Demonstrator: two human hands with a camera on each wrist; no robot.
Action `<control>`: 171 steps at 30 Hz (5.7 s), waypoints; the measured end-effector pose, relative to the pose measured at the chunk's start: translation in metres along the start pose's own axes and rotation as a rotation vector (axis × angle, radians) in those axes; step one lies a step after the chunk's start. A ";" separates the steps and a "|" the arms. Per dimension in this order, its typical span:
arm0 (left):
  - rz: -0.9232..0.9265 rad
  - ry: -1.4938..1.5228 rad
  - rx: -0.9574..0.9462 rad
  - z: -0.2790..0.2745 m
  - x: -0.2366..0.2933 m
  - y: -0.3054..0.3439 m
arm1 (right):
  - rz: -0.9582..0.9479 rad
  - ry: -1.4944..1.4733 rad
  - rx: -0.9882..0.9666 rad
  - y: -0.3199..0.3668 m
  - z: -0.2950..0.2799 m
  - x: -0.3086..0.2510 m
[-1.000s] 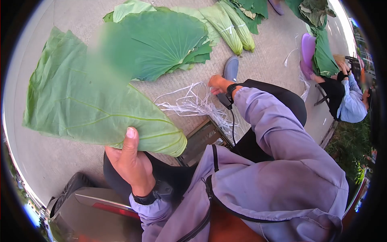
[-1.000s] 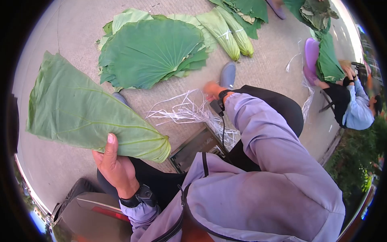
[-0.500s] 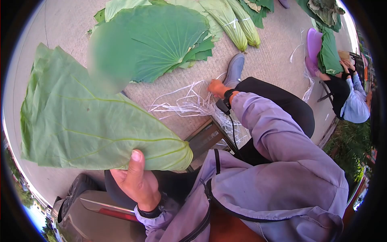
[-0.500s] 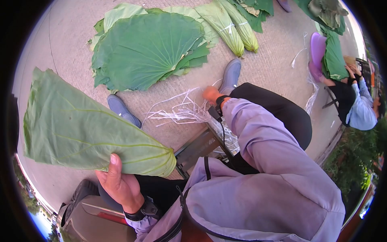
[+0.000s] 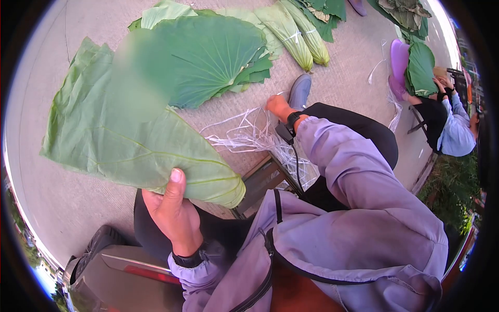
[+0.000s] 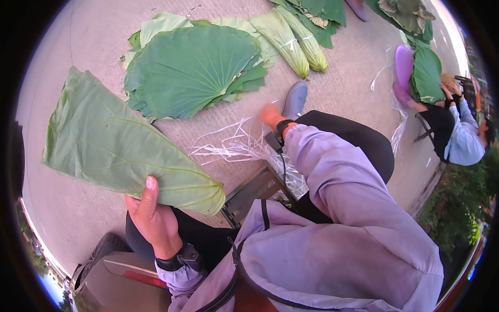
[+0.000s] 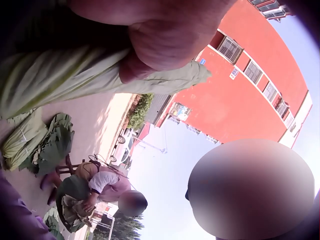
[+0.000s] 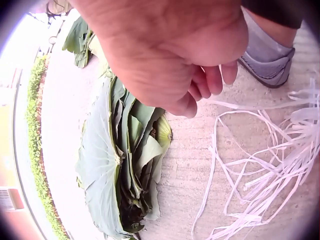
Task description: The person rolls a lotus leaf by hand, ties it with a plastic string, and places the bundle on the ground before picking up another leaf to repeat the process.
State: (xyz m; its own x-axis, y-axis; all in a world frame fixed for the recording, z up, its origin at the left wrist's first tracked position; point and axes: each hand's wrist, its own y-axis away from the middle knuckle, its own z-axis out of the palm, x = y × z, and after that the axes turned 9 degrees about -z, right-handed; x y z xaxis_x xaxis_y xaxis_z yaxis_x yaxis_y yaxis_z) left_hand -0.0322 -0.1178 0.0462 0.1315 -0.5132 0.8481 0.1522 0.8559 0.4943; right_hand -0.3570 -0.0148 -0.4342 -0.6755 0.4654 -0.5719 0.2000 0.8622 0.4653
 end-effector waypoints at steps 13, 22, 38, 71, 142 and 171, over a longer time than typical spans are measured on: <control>-0.011 0.025 -0.265 -0.012 -0.021 -0.017 | -0.320 -0.897 -0.022 0.032 -0.167 -0.143; -0.059 0.162 -0.494 -0.011 -0.019 -0.012 | -0.300 -1.020 -0.310 0.139 -0.311 -0.315; -0.104 0.151 -0.668 -0.001 -0.011 -0.011 | -0.524 -0.805 -0.383 0.155 -0.304 -0.370; -0.040 0.429 -0.400 -0.010 -0.015 -0.030 | -0.295 -1.010 -0.476 0.166 -0.262 -0.399; 0.023 0.452 -0.401 -0.020 -0.013 -0.024 | -0.234 -0.851 0.002 0.129 -0.297 -0.371; -0.230 0.418 -0.783 -0.014 -0.005 -0.003 | -0.387 -1.303 -0.425 0.134 -0.258 -0.381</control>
State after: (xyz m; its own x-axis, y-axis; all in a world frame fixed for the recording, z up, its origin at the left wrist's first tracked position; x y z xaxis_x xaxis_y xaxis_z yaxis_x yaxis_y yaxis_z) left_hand -0.0194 -0.1188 0.0372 0.3366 -0.7776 0.5311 0.8190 0.5201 0.2423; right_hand -0.2560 -0.1282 0.0209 0.5343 0.2677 -0.8018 -0.2259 0.9593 0.1698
